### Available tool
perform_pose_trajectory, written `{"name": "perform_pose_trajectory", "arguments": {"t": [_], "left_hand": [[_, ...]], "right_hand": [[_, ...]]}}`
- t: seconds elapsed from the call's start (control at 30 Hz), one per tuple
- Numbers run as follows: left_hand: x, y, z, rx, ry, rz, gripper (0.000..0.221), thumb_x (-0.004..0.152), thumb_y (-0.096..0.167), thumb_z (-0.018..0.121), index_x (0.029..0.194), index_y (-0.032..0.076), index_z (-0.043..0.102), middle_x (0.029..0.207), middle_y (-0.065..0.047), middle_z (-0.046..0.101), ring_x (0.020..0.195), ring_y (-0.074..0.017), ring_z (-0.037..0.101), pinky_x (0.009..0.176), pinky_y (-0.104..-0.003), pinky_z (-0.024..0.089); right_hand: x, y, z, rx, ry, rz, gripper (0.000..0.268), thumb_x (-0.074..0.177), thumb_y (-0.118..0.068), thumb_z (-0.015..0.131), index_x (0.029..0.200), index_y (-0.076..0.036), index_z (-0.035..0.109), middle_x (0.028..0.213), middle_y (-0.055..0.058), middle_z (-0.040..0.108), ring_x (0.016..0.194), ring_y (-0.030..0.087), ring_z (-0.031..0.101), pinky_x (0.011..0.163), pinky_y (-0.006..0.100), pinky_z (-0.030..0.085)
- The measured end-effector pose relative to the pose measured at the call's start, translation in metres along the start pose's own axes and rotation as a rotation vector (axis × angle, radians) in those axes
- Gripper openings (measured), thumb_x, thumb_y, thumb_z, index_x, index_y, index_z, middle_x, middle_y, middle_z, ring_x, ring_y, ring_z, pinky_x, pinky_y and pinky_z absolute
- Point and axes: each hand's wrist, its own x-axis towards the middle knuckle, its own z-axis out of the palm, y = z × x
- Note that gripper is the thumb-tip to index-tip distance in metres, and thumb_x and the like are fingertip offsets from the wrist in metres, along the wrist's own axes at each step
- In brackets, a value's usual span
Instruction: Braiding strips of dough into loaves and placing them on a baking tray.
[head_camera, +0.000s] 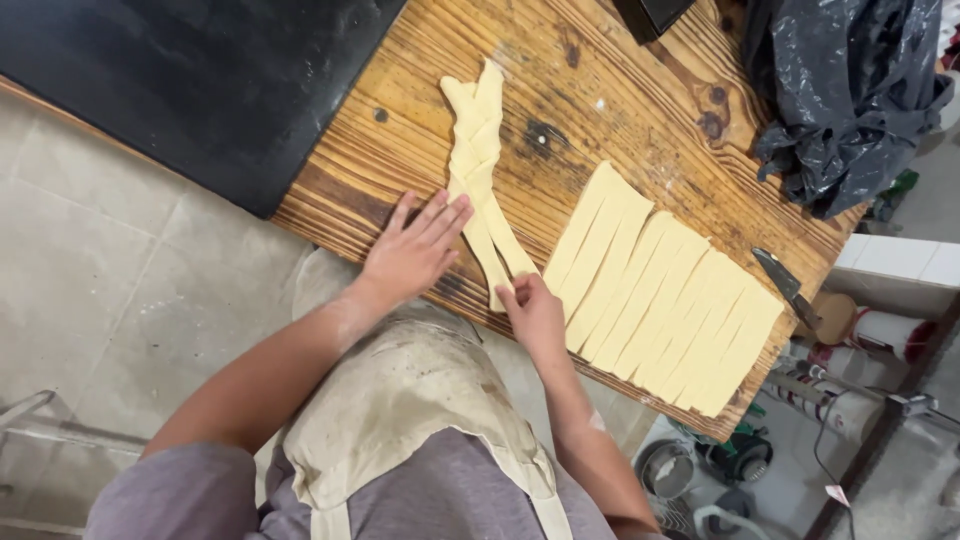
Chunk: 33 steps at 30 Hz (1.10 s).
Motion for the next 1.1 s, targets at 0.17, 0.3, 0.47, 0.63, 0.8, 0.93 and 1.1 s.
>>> {"name": "perform_pose_trajectory", "arguments": {"t": [0.17,0.3,0.47,0.63,0.8,0.93,1.1], "left_hand": [[0.002,0.007,0.017,0.052,0.165,0.130,0.062,0.101,0.042,0.049,0.154,0.012,0.047,0.163,-0.006,0.043,0.153,-0.0218,0.035,0.127,-0.051,0.021],[-0.003,0.011,0.021,0.050,0.206,0.130,0.063,0.100,0.043,0.048,0.156,0.012,0.045,0.165,-0.006,0.040,0.154,-0.0228,0.034,0.127,-0.053,0.021],[-0.005,0.010,0.027,0.034,0.148,0.122,0.068,0.099,0.046,0.051,0.158,0.014,0.043,0.166,-0.005,0.037,0.155,-0.0232,0.030,0.126,-0.058,0.020],[-0.007,0.009,0.031,0.043,0.105,0.085,0.068,0.101,0.047,0.046,0.161,0.016,0.037,0.169,-0.002,0.033,0.158,-0.0202,0.024,0.126,-0.061,0.015],[-0.003,0.009,0.012,-0.103,-0.054,0.047,0.066,0.103,0.046,0.044,0.161,0.018,0.035,0.170,0.001,0.030,0.158,-0.0179,0.020,0.127,-0.060,0.012],[-0.007,-0.013,0.014,-0.519,0.137,-0.153,0.049,0.096,0.013,0.057,0.145,0.011,0.054,0.138,-0.010,0.058,0.133,-0.0305,0.054,0.111,-0.047,0.043],[-0.057,-0.007,-0.017,-0.119,-0.051,-0.422,0.064,0.095,0.038,0.062,0.153,0.012,0.048,0.148,-0.012,0.044,0.136,-0.0317,0.044,0.109,-0.053,0.037]], "right_hand": [[-0.016,-0.040,-0.023,-0.148,0.281,-0.121,0.032,0.103,-0.044,0.059,0.111,-0.015,0.071,0.089,0.013,0.075,0.091,0.037,0.073,0.078,0.051,0.056],[-0.001,-0.026,-0.008,-0.270,0.368,-0.372,0.037,0.097,-0.029,0.070,0.128,-0.010,0.063,0.130,0.012,0.060,0.119,0.038,0.058,0.094,0.053,0.052],[0.014,0.000,-0.010,-0.138,0.244,-0.573,0.026,0.099,-0.032,0.067,0.104,-0.011,0.052,0.086,0.014,0.070,0.084,0.044,0.070,0.080,0.054,0.052],[0.016,0.026,-0.073,0.123,0.258,-0.174,0.029,0.096,-0.022,0.075,0.115,-0.014,0.055,0.108,0.015,0.074,0.107,0.041,0.069,0.092,0.051,0.052],[0.003,-0.019,-0.065,0.055,0.259,-0.041,0.029,0.092,-0.027,0.079,0.115,-0.017,0.063,0.106,0.010,0.075,0.105,0.035,0.071,0.093,0.047,0.055],[0.017,0.008,0.056,-0.203,0.186,-0.841,0.035,0.087,-0.017,0.072,0.122,-0.018,0.067,0.113,0.007,0.069,0.109,0.031,0.065,0.093,0.042,0.052],[-0.013,-0.058,0.068,-0.263,0.149,-1.099,0.046,0.089,-0.031,0.072,0.132,-0.016,0.062,0.124,0.007,0.066,0.114,0.026,0.066,0.094,0.038,0.054]]}}
